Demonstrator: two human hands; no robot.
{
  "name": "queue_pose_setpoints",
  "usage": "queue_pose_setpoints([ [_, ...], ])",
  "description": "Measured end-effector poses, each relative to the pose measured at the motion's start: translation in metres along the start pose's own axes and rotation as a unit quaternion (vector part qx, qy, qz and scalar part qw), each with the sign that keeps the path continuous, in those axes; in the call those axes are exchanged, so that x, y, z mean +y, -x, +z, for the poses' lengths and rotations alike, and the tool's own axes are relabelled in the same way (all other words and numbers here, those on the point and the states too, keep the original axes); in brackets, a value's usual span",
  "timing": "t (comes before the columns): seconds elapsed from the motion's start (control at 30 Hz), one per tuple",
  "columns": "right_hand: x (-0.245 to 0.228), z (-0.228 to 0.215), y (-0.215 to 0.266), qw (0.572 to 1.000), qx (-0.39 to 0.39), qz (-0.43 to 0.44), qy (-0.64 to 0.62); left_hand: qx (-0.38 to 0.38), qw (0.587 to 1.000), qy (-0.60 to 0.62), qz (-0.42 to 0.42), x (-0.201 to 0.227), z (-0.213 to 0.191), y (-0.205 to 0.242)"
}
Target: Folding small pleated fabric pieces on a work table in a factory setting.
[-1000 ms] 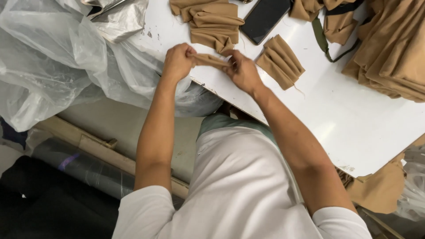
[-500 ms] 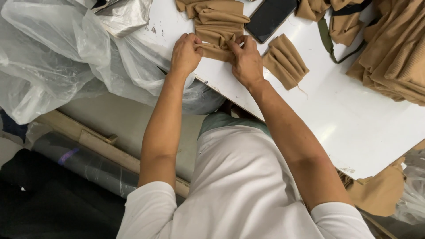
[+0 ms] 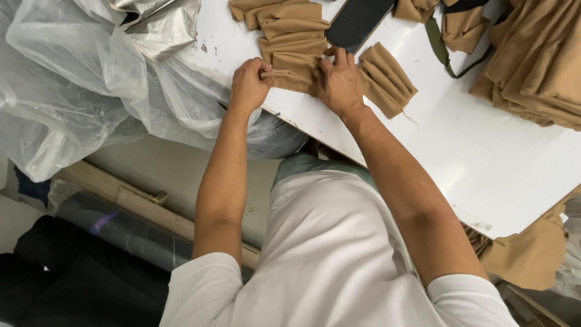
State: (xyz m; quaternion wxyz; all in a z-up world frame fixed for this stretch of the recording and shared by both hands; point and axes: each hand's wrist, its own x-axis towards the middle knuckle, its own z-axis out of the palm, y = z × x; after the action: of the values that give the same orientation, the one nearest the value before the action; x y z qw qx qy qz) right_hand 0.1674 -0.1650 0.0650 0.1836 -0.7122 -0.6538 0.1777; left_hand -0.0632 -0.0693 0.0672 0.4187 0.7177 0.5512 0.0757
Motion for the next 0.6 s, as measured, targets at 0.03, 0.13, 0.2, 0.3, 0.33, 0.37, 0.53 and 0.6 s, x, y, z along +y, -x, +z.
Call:
queue_pose_setpoints([
  [0.03,0.001,0.0,0.001,1.0,0.0,0.001,-0.001,-0.001,1.0,-0.001,0.0,0.004,0.0,0.0],
  [0.13,0.0,-0.008,0.001,1.0,0.008,0.005,-0.015,-0.001,1.0,-0.013,-0.021,0.014,-0.002,-0.002],
  [0.2,-0.004,-0.021,0.003,0.998,-0.052,-0.006,0.021,-0.014,0.998,-0.035,-0.058,0.015,-0.002,-0.003],
  [0.3,0.004,-0.007,0.008,0.998,-0.006,-0.034,0.057,0.004,0.997,-0.029,-0.075,0.031,-0.011,0.0],
  [0.33,0.001,-0.013,0.01,0.998,-0.005,-0.03,0.058,0.001,0.997,-0.029,-0.073,0.028,-0.007,-0.007],
  [0.37,-0.004,-0.019,0.012,0.998,0.019,-0.027,0.049,0.085,0.996,-0.027,-0.025,0.025,-0.003,-0.014],
  [0.53,-0.017,-0.028,0.04,0.997,0.029,-0.042,0.058,0.188,0.982,0.0,0.01,0.046,0.01,-0.042],
  [0.6,-0.013,-0.027,0.06,0.986,0.093,-0.141,-0.016,0.376,0.898,-0.144,0.178,0.071,0.013,-0.04],
])
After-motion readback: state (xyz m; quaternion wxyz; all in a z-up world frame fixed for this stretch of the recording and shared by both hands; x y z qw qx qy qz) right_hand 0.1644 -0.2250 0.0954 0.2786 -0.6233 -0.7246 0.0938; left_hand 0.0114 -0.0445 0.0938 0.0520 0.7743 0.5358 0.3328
